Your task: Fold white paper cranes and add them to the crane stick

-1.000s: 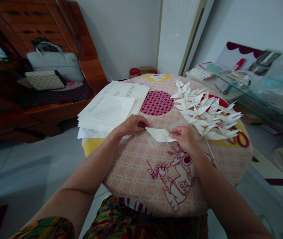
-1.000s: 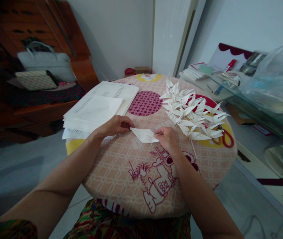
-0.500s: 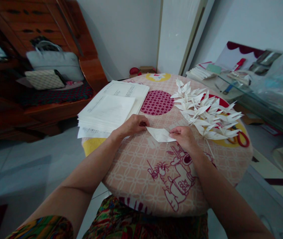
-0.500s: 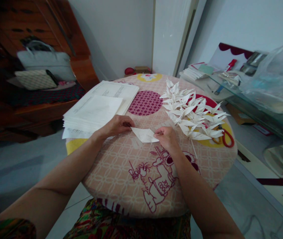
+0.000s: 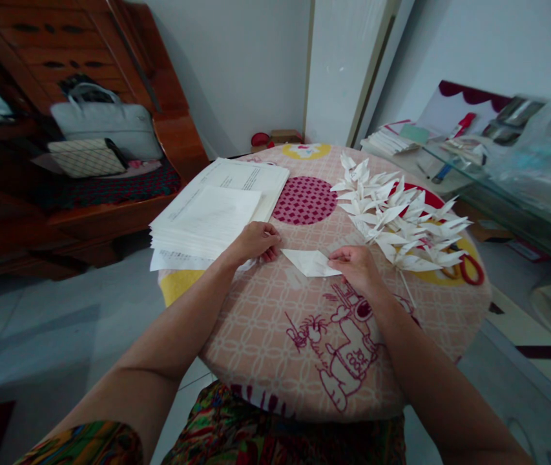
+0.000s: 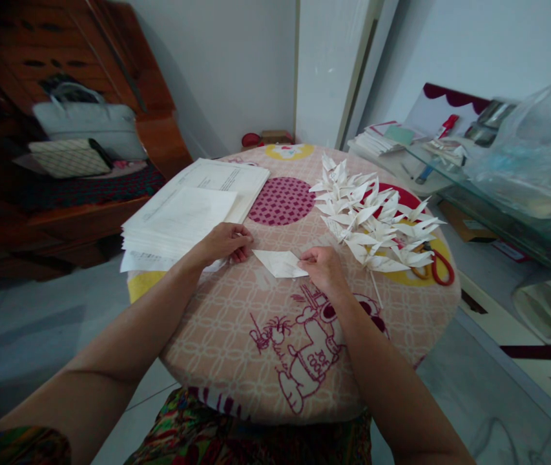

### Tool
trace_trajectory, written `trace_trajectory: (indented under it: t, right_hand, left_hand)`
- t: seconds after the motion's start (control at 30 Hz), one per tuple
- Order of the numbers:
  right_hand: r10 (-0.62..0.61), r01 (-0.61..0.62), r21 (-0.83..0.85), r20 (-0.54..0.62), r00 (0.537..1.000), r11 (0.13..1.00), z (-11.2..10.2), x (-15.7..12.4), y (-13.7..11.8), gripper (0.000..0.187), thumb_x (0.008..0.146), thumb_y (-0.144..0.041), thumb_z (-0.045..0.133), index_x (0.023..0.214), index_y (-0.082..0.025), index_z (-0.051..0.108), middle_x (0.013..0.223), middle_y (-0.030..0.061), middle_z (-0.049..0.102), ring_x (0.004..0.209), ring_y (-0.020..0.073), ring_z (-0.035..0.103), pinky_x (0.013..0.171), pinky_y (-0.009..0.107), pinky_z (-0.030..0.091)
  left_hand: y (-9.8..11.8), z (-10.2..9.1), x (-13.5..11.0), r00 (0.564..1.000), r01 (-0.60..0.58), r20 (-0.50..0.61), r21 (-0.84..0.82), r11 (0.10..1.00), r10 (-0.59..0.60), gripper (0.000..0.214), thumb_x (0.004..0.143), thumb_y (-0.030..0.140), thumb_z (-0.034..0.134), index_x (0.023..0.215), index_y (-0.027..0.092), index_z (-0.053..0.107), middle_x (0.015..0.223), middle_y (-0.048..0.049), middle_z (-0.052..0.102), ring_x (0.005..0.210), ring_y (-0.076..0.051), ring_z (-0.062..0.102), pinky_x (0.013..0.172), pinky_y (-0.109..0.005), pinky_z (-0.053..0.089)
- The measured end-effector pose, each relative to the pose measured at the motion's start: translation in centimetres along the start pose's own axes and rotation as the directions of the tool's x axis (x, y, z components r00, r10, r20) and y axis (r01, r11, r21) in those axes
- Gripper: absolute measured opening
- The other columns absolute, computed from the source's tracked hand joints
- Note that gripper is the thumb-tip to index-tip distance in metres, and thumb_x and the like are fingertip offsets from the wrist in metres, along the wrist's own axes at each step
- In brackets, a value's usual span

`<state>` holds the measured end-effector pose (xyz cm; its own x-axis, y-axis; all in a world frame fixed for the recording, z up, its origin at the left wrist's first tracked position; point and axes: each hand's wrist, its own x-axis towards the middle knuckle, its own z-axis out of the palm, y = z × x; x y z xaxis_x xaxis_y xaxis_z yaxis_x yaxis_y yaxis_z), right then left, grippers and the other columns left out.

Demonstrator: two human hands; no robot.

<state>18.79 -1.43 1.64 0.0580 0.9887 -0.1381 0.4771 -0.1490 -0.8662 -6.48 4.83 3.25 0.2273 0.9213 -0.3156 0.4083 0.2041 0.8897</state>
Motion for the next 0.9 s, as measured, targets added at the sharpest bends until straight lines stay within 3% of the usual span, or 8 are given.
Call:
trace_trajectory:
  t: [0.5,0.77,0.9]
  right_hand:
    - [-0.014,0.014,-0.020,0.012,1.000,1.000,0.1,0.2,0.4,0.014,0.070,-0.022,0.069,0.081,-0.015,0.073,0.060,-0.0002,0.067,0.038,0.0088,0.049,0.040,0.022,0.038]
    - [-0.067,0.066,-0.119,0.000,0.998,0.991,0.1,0.0,0.3,0.015,0.071,-0.022,0.068,0.083,-0.015,0.075,0.060,0.0008,0.067,0.048,0.0133,0.057,0.047,0.024,0.042]
    - [-0.102,0.101,-0.157,0.002,0.995,0.982,0.2,0.0,0.5,0.012,0.072,-0.020,0.068,0.081,-0.017,0.075,0.060,0.0012,0.068,0.057,0.0159,0.063,0.053,0.024,0.045]
  left_hand:
    - [0.2,0.8,-0.2,1.000,0.007,-0.021,-0.197,0.980,-0.011,0.018,0.071,0.007,0.076,0.078,0.014,0.061,0.055,-0.0007,0.067,0.048,-0.012,0.065,0.051,-0.020,0.052]
    - [0.0,1.4,0.3,0.993,-0.035,-0.112,-0.138,0.990,0.019,0.015,0.072,0.003,0.070,0.074,0.015,0.061,0.054,0.0011,0.065,0.047,-0.011,0.062,0.050,-0.020,0.050]
    - [-0.3,1.1,0.5,0.979,-0.118,-0.167,-0.016,0.993,0.114,0.015,0.070,0.005,0.071,0.073,0.016,0.062,0.055,0.0016,0.066,0.048,-0.011,0.063,0.047,-0.018,0.047]
